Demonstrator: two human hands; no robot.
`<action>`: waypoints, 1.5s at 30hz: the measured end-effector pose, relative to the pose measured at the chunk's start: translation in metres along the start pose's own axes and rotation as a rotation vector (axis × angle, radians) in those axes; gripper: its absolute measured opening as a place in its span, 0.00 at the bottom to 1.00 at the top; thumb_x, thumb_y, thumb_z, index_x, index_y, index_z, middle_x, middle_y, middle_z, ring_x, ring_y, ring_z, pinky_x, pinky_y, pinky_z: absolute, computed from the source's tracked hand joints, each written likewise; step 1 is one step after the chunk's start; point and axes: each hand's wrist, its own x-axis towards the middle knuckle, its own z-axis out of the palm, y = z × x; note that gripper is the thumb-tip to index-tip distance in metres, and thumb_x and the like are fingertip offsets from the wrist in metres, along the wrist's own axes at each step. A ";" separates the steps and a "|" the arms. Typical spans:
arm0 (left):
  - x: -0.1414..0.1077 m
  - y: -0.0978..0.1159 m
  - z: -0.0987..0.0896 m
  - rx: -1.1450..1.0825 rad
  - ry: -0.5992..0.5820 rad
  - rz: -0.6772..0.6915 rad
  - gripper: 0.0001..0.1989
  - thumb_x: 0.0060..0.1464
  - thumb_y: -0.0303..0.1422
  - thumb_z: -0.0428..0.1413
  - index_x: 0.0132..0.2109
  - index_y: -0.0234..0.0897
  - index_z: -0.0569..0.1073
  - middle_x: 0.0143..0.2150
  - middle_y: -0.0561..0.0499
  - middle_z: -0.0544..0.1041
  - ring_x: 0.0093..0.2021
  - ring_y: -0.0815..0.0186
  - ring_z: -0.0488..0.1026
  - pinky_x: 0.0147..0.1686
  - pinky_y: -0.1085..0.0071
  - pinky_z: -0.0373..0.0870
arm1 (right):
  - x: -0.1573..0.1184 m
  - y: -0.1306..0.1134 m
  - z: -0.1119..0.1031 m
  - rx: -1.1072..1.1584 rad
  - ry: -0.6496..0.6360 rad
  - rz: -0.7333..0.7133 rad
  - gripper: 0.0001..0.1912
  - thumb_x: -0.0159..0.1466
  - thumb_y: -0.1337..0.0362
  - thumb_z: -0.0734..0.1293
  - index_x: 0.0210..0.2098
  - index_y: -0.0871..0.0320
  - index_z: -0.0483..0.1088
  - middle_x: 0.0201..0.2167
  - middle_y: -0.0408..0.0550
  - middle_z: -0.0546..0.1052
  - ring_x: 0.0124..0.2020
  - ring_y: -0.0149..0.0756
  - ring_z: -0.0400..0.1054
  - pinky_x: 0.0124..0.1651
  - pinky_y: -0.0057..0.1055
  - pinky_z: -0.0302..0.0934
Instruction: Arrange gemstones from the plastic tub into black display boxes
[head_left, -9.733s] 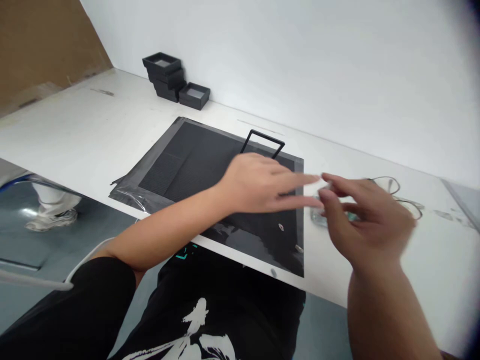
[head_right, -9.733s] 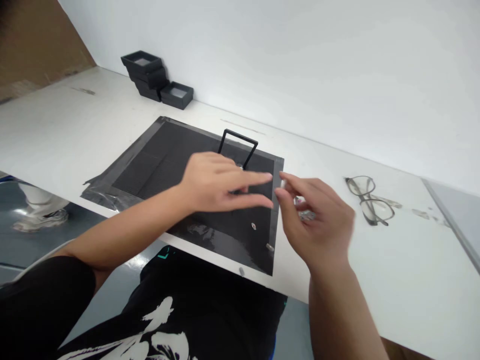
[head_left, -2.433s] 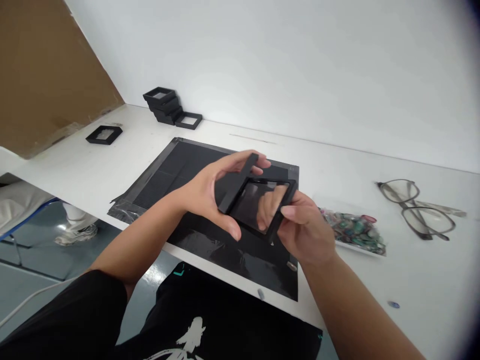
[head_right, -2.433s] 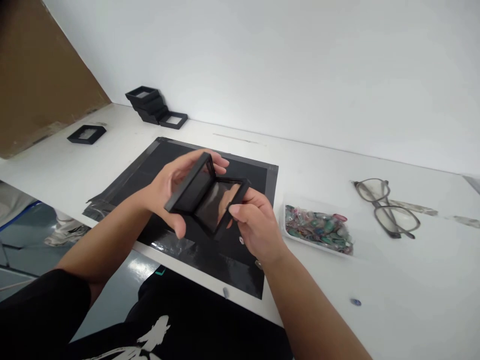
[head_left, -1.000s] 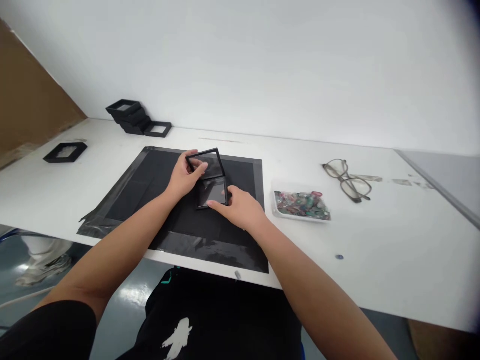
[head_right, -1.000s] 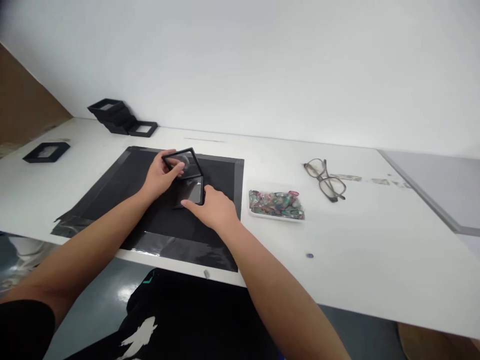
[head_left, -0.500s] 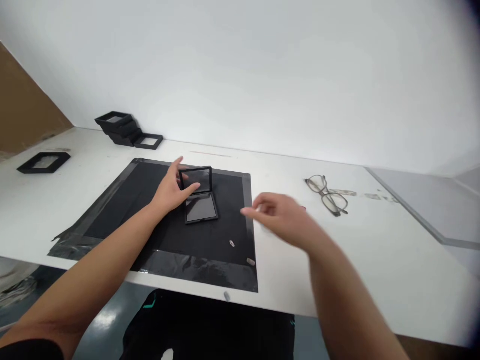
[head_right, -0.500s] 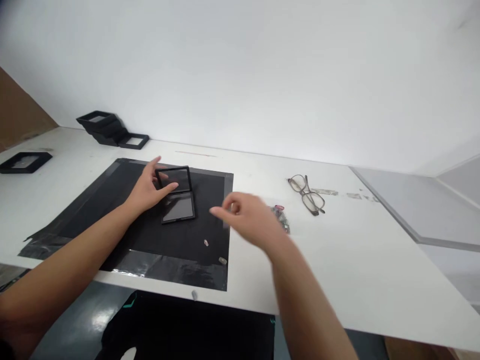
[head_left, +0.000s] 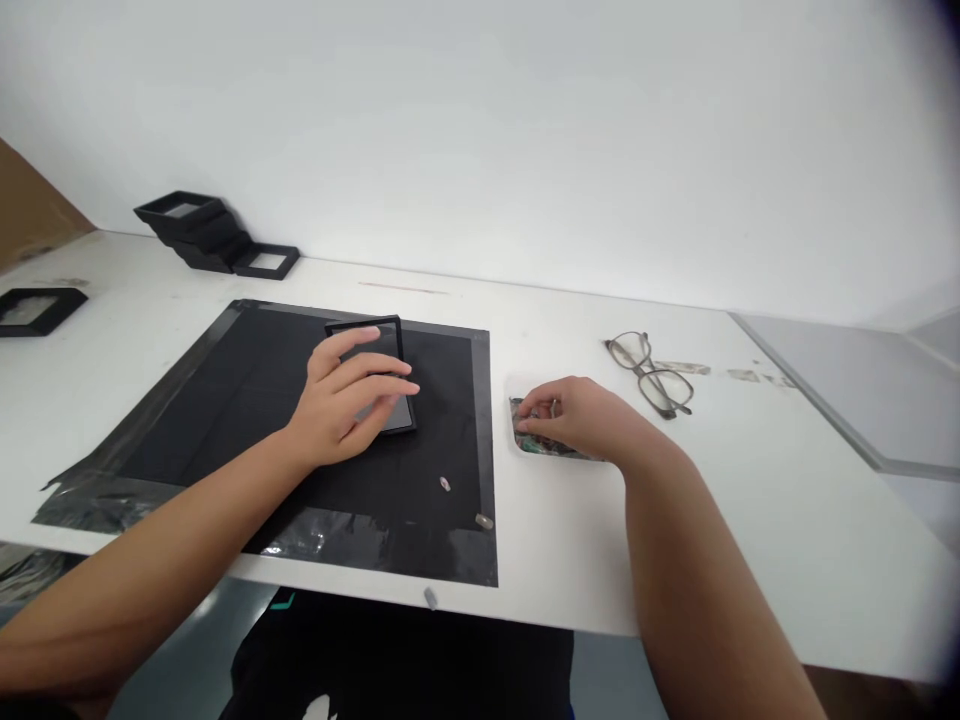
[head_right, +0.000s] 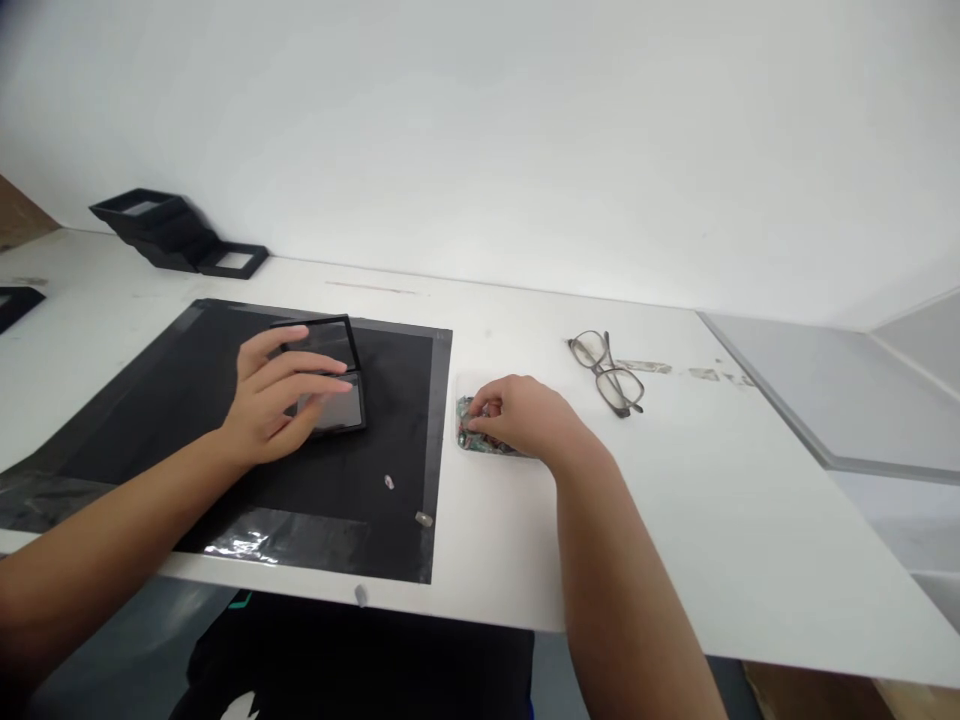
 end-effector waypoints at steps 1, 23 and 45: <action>0.000 -0.001 0.001 -0.028 -0.038 0.003 0.13 0.56 0.24 0.57 0.45 0.44 0.77 0.44 0.54 0.81 0.63 0.57 0.64 0.60 0.58 0.64 | -0.001 0.000 0.001 -0.007 0.015 -0.012 0.10 0.57 0.54 0.70 0.32 0.53 0.78 0.24 0.43 0.75 0.24 0.32 0.66 0.26 0.30 0.56; 0.002 0.009 -0.003 -0.319 -0.170 0.036 0.13 0.55 0.22 0.58 0.46 0.39 0.78 0.38 0.52 0.83 0.49 0.63 0.77 0.51 0.66 0.76 | -0.024 0.007 -0.002 1.077 -0.173 -0.825 0.02 0.70 0.63 0.64 0.40 0.53 0.68 0.24 0.39 0.68 0.23 0.28 0.57 0.23 0.27 0.52; 0.014 0.045 0.014 -0.480 0.154 -0.020 0.28 0.52 0.35 0.68 0.59 0.37 0.72 0.32 0.52 0.81 0.34 0.68 0.77 0.38 0.72 0.77 | -0.021 -0.062 0.056 1.255 -0.225 -0.727 0.02 0.60 0.67 0.74 0.31 0.56 0.77 0.26 0.40 0.71 0.26 0.25 0.62 0.28 0.25 0.58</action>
